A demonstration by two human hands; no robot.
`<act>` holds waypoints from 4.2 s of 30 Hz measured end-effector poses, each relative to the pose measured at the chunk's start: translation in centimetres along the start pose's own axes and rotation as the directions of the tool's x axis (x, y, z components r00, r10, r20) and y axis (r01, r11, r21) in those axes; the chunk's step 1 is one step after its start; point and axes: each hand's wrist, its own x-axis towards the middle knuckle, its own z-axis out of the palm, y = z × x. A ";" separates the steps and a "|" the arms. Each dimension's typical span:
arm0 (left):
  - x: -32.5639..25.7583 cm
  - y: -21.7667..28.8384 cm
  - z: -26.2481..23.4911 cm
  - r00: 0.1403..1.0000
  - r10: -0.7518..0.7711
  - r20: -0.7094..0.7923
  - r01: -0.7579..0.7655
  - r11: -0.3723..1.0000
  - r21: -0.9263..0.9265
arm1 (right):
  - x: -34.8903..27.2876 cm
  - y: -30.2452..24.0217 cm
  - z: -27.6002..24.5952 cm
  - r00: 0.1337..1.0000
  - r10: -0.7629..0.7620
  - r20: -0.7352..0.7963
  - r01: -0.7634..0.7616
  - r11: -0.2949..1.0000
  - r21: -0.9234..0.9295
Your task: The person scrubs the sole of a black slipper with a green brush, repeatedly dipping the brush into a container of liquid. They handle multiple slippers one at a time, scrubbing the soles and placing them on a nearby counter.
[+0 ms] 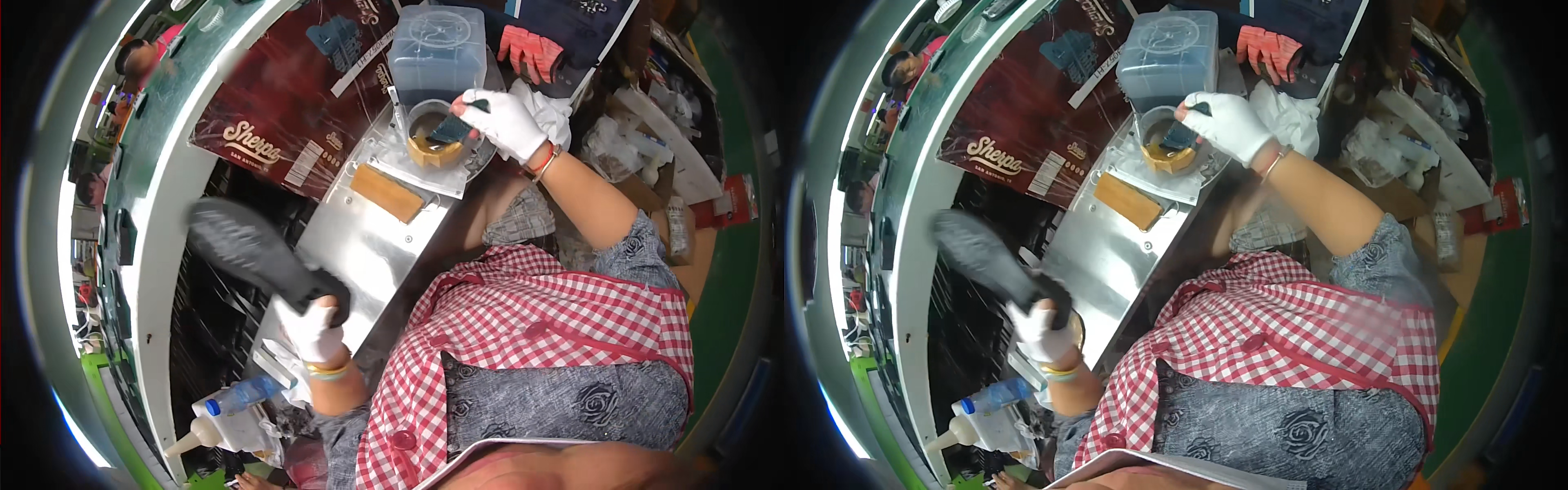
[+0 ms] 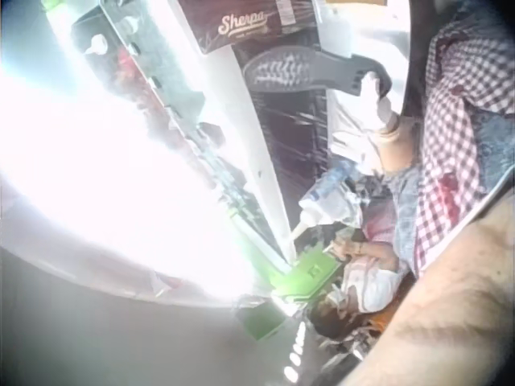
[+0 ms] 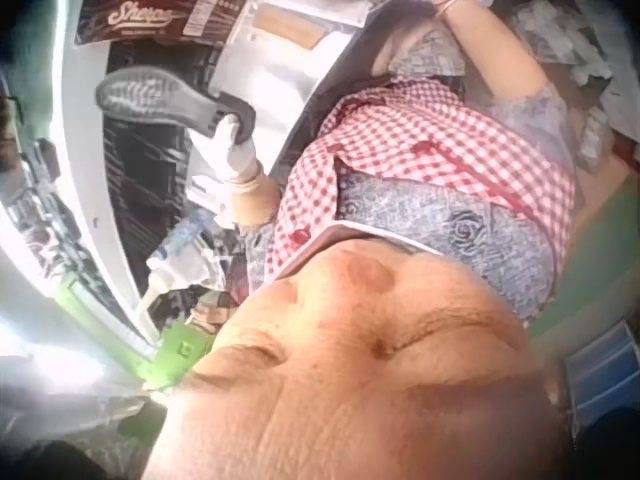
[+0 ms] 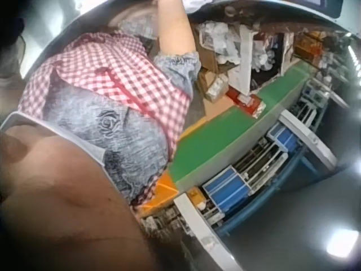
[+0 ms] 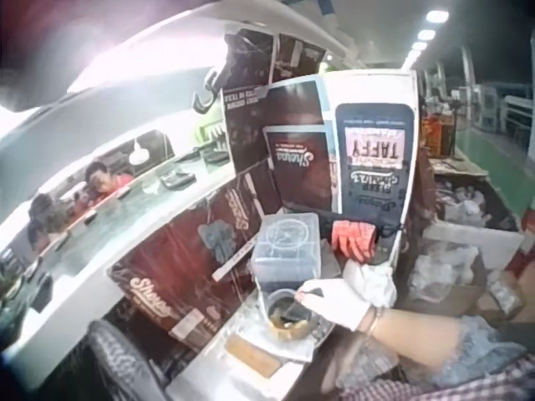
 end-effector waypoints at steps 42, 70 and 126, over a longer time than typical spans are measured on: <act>-1.8 -8.6 5.5 0.845 -0.528 0.085 0.384 0.488 -0.784 | -9.2 -4.5 12.1 0.963 0.060 0.261 -0.160 0.911 0.380; -1.3 -9.2 2.3 0.541 -0.548 0.638 0.841 0.372 -0.394 | -5.7 -8.6 12.3 0.401 0.159 0.902 -0.330 0.944 -0.020; -0.7 -7.0 5.5 0.871 -0.365 0.328 0.404 0.154 -0.901 | -7.1 -7.1 11.7 0.956 0.105 0.276 -0.218 0.880 0.422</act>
